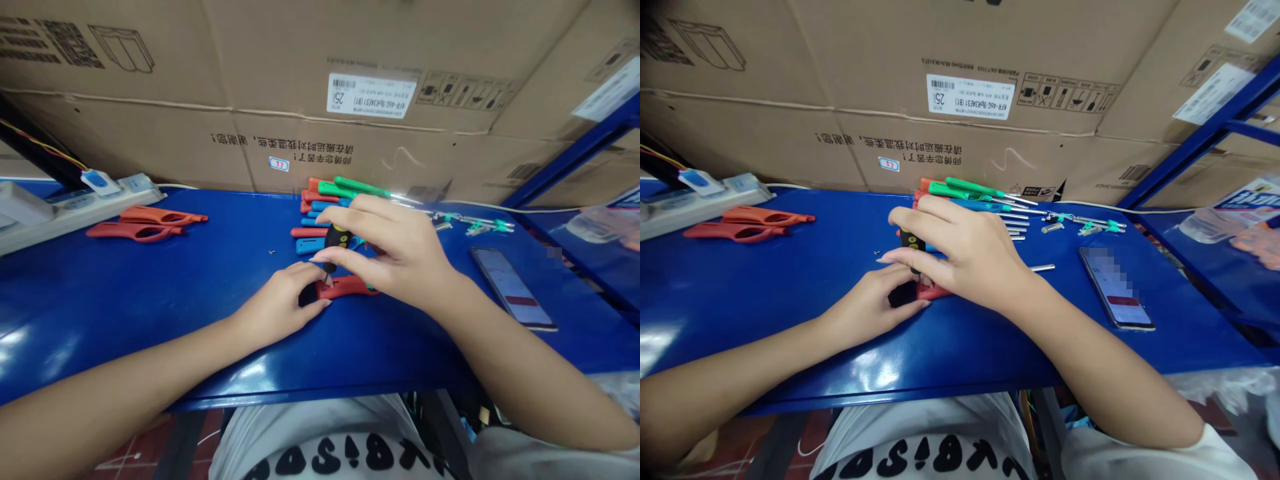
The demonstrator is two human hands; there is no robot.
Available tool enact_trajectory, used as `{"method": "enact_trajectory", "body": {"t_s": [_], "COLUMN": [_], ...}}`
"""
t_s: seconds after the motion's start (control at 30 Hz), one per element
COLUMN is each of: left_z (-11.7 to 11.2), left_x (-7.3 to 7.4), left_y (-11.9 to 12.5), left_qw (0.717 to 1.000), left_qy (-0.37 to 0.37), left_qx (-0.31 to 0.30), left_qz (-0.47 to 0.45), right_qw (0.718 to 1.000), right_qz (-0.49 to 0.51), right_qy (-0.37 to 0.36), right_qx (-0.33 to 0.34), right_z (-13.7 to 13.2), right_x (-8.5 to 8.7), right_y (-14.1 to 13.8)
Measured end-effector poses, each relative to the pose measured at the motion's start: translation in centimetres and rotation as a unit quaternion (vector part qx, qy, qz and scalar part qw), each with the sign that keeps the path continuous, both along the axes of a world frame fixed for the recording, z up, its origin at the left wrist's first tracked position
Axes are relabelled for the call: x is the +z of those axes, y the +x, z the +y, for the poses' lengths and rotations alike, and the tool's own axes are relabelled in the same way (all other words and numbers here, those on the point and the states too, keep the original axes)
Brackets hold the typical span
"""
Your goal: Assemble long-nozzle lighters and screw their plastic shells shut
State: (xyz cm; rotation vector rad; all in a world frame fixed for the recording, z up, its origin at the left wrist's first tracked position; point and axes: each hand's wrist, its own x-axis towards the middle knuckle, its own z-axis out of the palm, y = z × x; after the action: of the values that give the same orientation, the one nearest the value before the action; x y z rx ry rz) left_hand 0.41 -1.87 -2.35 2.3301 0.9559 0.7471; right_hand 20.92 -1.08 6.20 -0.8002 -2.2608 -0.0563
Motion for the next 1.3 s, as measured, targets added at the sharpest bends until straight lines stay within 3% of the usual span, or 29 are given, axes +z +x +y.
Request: {"method": "enact_trajectory", "body": {"t_s": [0.07,0.23,0.4,0.5,0.6,0.7,0.83,0.9,1.03,1.2,1.3], "left_z": [0.0,0.0,-0.2,-0.5,-0.8,-1.0,-0.8,-0.3,1.8,5.8,8.3], "left_x": [0.1,0.0,-0.1,0.4,1.3,2.2,2.2,1.8,2.4,6.2,8.0], "left_y": [0.0,0.0,0.2,0.2,0.0,-0.1,0.3,0.8,1.3,0.6,0.0], "left_qw": [1.000,1.000,1.000,1.000,0.997,0.991,0.988,0.986,0.986,0.993,0.996], "left_qy": [0.002,0.009,0.014,0.019,0.032,0.033,0.044,0.052,0.057,0.034,0.016], "left_qx": [-0.004,-0.001,-0.001,-0.008,-0.013,-0.011,-0.013,-0.020,-0.041,-0.035,0.013], "left_qz": [0.003,0.004,-0.002,0.019,0.072,0.126,0.150,0.154,0.150,0.110,0.087], "right_qw": [1.000,0.994,0.998,0.999,0.992,0.968,0.923,0.913,0.906,0.904,0.898], "right_qz": [0.001,0.026,-0.046,0.013,0.124,0.223,0.175,0.152,0.144,0.129,0.086], "right_qy": [-0.013,-0.046,-0.017,-0.024,-0.030,0.031,0.131,0.122,0.098,0.009,-0.058], "right_qx": [-0.001,0.098,0.046,0.019,0.009,-0.112,-0.316,-0.359,-0.386,-0.407,-0.428], "right_z": [-0.1,-0.8,-2.1,-1.9,-0.6,1.0,2.3,2.6,2.8,3.6,4.0], "right_x": [-0.1,0.0,0.2,0.0,0.5,1.5,1.7,0.9,-1.3,-2.5,-2.9], "right_y": [-0.1,-0.5,-2.6,-2.9,-0.5,4.6,11.7,13.8,15.3,16.1,17.0]}}
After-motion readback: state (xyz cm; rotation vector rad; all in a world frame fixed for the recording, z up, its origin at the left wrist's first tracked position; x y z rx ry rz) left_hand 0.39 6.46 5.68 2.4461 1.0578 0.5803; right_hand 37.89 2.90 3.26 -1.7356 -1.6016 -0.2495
